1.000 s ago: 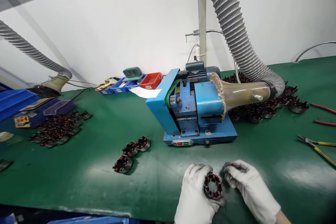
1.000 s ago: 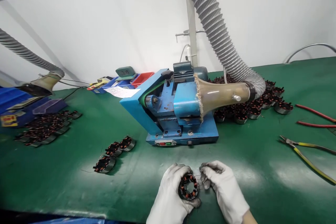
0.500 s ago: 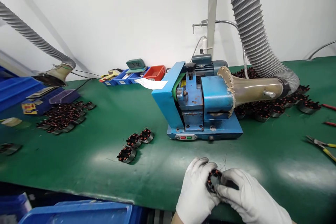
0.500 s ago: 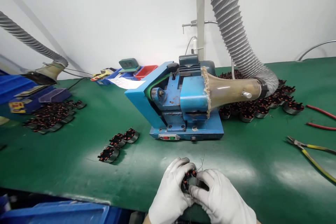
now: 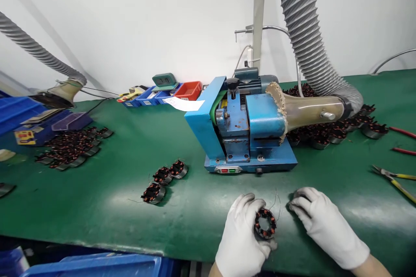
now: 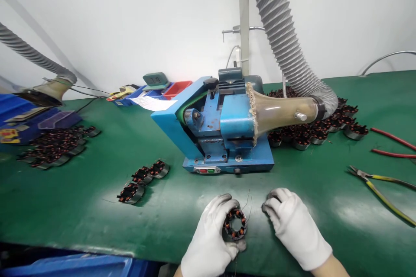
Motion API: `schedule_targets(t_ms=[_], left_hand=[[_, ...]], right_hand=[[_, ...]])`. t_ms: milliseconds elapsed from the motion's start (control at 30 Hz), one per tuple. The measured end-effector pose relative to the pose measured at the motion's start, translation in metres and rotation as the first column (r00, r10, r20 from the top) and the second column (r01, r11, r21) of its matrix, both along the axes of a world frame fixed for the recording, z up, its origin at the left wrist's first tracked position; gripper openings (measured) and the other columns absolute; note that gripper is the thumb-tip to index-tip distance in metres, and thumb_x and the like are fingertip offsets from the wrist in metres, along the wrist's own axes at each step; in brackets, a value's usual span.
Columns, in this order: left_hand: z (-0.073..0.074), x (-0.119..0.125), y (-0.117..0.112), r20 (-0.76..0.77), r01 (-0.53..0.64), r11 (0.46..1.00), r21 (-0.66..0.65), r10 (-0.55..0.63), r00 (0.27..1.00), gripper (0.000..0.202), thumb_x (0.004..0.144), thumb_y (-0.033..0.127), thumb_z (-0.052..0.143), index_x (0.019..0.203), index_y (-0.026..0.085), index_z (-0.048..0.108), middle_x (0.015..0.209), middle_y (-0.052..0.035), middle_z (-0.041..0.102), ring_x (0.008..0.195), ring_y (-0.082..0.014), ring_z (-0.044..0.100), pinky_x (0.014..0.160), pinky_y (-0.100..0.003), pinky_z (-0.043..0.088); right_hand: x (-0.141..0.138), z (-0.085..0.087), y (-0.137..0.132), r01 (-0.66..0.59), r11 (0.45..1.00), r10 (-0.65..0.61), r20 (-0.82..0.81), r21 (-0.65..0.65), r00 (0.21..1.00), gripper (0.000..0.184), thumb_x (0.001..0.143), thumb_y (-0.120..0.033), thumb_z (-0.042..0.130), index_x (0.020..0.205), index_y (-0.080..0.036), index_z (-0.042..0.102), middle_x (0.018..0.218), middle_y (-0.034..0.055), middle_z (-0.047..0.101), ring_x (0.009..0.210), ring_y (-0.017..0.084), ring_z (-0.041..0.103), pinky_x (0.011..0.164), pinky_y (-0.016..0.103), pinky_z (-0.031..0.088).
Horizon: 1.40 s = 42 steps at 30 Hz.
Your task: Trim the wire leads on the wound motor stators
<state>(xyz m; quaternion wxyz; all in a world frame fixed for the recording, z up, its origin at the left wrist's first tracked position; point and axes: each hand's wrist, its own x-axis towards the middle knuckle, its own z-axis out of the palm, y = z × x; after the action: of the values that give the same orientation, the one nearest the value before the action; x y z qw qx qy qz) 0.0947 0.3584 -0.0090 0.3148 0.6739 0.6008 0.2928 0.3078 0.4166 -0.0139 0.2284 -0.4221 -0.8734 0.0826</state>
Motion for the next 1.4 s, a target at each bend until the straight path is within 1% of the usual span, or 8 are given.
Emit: schedule_targets(t_ms=[133,233,400,733,967,1133,1267,1400], left_hand=[[-0.003,-0.013,0.000,0.232,0.054,0.990,-0.132,-0.022,0.973,0.085,0.057,0.012,0.066,0.134,0.018,0.033,0.138,-0.0128,0.039,0.127,-0.0280,0.037,0.107,-0.049,0.032],[-0.010,-0.004,0.003,0.200,0.018,1.000,0.001,-0.018,0.980,0.082,0.050,0.021,0.073,0.126,0.016,0.042,0.127,-0.0130,0.050,0.117,-0.0294,0.048,0.102,-0.048,0.038],[-0.016,0.019,-0.001,0.015,-0.118,0.957,0.267,0.118,0.993,0.063,0.046,0.008,0.069,0.106,0.018,0.054,0.102,-0.0092,0.059,0.099,-0.0290,0.054,0.088,-0.050,0.046],[-0.007,0.014,-0.005,-0.114,-0.032,0.962,0.272,0.065,0.991,0.076,0.048,0.018,0.077,0.115,0.020,0.042,0.105,-0.0093,0.055,0.102,-0.0312,0.052,0.094,-0.057,0.039],[0.008,0.011,0.004,-0.065,0.277,0.948,0.160,-0.270,0.961,0.129,0.051,0.055,0.079,0.141,0.021,-0.008,0.136,-0.0200,0.028,0.124,-0.0353,0.036,0.098,-0.051,0.039],[0.019,0.012,0.015,-0.024,0.330,0.935,-0.127,-0.335,0.942,0.088,0.068,0.023,0.066,0.139,0.019,0.014,0.137,-0.0154,0.031,0.120,-0.0287,0.041,0.100,-0.042,0.038],[0.027,0.017,0.015,-0.047,0.280,0.952,-0.122,-0.287,0.957,0.051,0.070,0.011,0.050,0.120,0.018,0.042,0.119,-0.0104,0.046,0.104,-0.0239,0.049,0.092,-0.040,0.042],[0.026,0.018,0.013,-0.085,0.287,0.953,-0.091,-0.295,0.952,0.036,0.069,0.008,0.044,0.104,0.018,0.048,0.103,-0.0090,0.050,0.092,-0.0237,0.049,0.082,-0.042,0.044]], right_hand=[[-0.006,0.015,-0.001,-0.133,0.979,0.094,-0.240,-0.153,0.966,0.017,0.093,-0.024,0.043,0.104,-0.023,0.056,0.104,0.0035,0.061,0.095,0.014,0.058,0.082,0.026,0.048],[-0.024,0.017,-0.005,-0.187,0.971,0.172,-0.105,-0.148,0.979,0.029,0.091,-0.017,0.041,0.119,-0.019,0.050,0.109,0.0067,0.062,0.095,0.017,0.060,0.082,0.029,0.049],[-0.039,0.014,-0.016,-0.123,0.987,0.131,0.074,-0.104,0.989,0.025,0.078,-0.008,0.041,0.087,-0.018,0.061,0.073,0.0054,0.060,0.064,0.021,0.055,0.060,0.034,0.045],[0.034,0.005,-0.021,0.010,0.968,-0.049,-0.151,-0.251,0.987,0.020,0.092,-0.025,0.043,0.107,-0.024,0.056,0.098,0.0027,0.064,0.086,0.016,0.060,0.079,0.028,0.048],[-0.019,0.036,-0.020,-0.172,0.705,0.223,-0.015,-0.688,0.975,0.063,0.083,-0.017,0.047,0.143,-0.017,0.027,0.088,0.0070,0.067,0.072,0.019,0.062,0.063,0.026,0.048],[-0.035,0.023,-0.021,-0.153,0.708,0.209,-0.002,-0.689,0.978,0.064,0.075,-0.006,0.042,0.138,-0.009,0.032,0.076,0.0076,0.066,0.065,0.018,0.061,0.058,0.023,0.044],[-0.028,0.011,-0.028,-0.092,0.785,0.036,-0.104,-0.613,0.994,0.032,0.084,-0.012,0.034,0.105,-0.018,0.058,0.080,0.0066,0.066,0.071,0.018,0.061,0.064,0.025,0.045],[-0.032,0.013,-0.027,-0.069,0.714,-0.152,-0.250,-0.697,0.956,0.026,0.084,-0.025,0.032,0.076,-0.018,0.056,0.072,0.0058,0.064,0.065,0.018,0.058,0.061,0.027,0.045]])
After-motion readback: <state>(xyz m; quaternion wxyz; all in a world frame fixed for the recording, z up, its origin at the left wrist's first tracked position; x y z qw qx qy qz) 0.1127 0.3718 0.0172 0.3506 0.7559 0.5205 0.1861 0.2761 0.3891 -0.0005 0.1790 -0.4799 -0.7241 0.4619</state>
